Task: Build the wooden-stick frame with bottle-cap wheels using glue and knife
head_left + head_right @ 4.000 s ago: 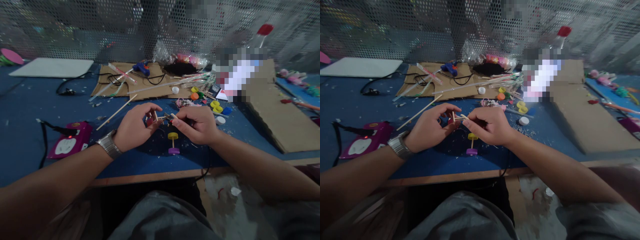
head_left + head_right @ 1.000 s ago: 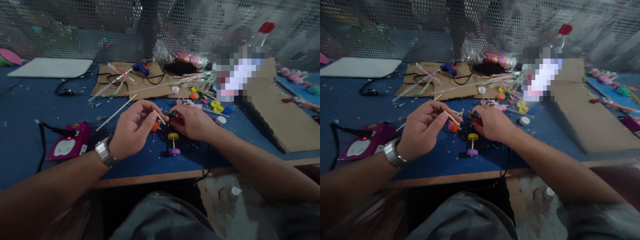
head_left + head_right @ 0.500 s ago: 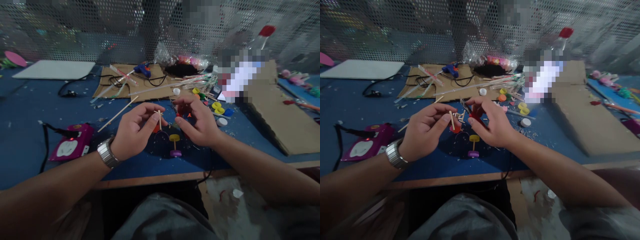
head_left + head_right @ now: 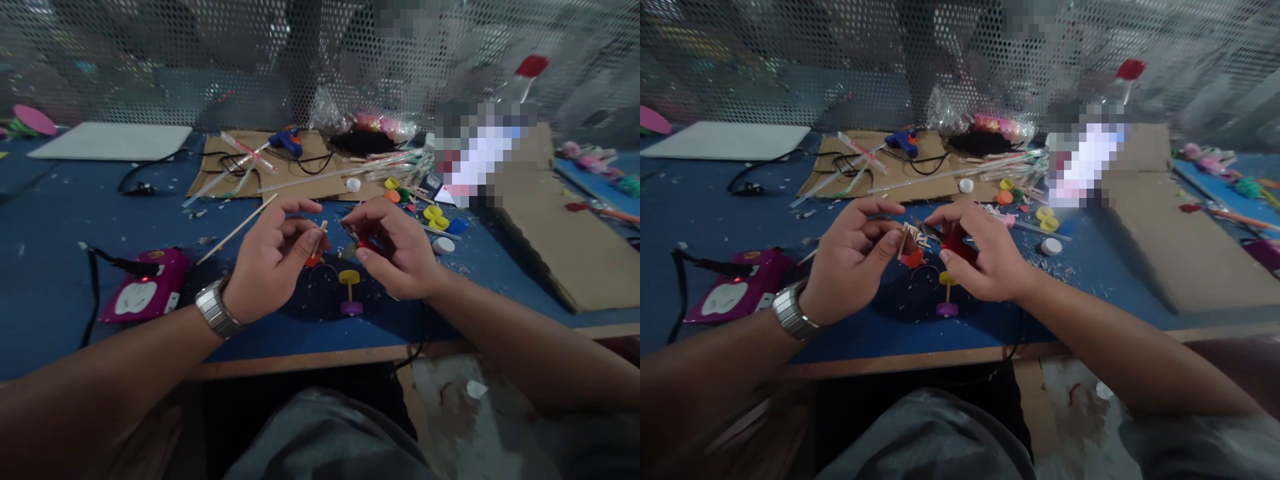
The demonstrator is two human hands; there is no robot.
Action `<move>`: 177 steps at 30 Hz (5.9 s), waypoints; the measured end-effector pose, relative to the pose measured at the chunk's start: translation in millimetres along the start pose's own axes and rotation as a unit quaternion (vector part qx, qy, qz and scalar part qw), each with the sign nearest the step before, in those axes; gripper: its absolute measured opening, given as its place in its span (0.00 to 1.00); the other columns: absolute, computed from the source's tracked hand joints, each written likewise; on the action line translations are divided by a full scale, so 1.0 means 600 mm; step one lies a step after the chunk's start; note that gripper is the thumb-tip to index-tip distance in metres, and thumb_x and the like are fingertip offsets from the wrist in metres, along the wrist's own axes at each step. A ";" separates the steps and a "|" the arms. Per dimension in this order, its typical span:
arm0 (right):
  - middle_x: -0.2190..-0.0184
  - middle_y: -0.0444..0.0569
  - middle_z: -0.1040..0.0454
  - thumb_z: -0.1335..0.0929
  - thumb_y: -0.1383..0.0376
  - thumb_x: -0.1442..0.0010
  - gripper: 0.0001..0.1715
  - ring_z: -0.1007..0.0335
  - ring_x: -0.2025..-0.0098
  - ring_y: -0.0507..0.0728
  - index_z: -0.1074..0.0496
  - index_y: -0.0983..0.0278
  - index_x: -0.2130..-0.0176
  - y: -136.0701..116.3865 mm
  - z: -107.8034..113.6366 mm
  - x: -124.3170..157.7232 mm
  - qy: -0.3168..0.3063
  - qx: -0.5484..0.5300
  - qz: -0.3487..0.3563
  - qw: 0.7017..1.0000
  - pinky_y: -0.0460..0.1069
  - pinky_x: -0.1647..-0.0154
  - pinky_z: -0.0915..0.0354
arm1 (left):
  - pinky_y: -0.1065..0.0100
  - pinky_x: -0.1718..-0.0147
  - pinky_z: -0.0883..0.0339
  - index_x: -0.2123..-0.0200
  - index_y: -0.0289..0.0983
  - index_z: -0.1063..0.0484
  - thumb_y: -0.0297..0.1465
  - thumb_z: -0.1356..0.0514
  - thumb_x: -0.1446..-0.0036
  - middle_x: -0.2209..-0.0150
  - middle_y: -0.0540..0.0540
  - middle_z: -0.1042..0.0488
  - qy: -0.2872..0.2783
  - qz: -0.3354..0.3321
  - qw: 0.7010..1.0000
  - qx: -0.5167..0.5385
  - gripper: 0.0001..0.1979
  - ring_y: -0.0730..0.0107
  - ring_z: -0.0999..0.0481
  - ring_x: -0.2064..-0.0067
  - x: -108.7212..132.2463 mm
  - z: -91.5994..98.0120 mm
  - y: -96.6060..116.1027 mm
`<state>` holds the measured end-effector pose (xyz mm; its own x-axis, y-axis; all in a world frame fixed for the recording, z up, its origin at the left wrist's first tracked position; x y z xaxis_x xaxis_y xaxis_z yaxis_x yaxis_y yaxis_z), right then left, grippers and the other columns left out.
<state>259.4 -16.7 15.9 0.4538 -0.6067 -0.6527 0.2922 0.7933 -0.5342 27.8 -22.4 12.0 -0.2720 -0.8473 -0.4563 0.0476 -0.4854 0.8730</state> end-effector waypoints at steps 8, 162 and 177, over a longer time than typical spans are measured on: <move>0.56 0.52 0.20 0.28 0.65 0.36 0.18 0.24 0.56 0.62 0.25 0.59 0.46 -0.002 -0.001 -0.007 0.000 0.025 0.058 0.998 0.58 0.55 0.27 | 0.64 0.60 0.18 0.50 0.40 0.26 0.41 0.35 0.26 0.59 0.44 0.17 -0.006 0.009 1.000 -0.015 0.11 0.65 0.14 0.60 0.001 0.002 0.001; 0.75 0.40 0.30 0.38 0.55 0.18 0.23 0.35 0.73 0.48 0.31 0.62 0.65 -0.034 -0.014 0.005 -0.113 -0.003 0.063 0.992 0.44 0.69 0.43 | 0.65 0.74 0.43 0.65 0.40 0.36 0.49 0.57 0.18 0.72 0.49 0.25 -0.175 -0.270 0.878 -0.353 0.26 0.67 0.27 0.73 0.010 0.002 0.023; 0.73 0.40 0.27 0.34 0.57 0.19 0.20 0.35 0.73 0.46 0.23 0.64 0.61 -0.043 -0.023 0.006 -0.068 -0.052 0.011 0.996 0.42 0.70 0.41 | 0.61 0.76 0.40 0.66 0.39 0.33 0.45 0.58 0.17 0.76 0.46 0.26 -0.077 -0.293 0.831 -0.466 0.27 0.62 0.27 0.77 0.024 -0.006 0.028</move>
<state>242.0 -39.8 20.1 0.5719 -0.5702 -0.5897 0.1952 0.7928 -0.5773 28.0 -43.4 19.8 -0.6278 -0.4043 -0.6652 0.5682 -0.8221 -0.0367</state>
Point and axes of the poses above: each hand's wrist, its own x-axis away from the middle knuckle, its own z-axis out of the back of the hand, y = z × x, the point moved 1 cm from there along -x, towards the middle knuckle
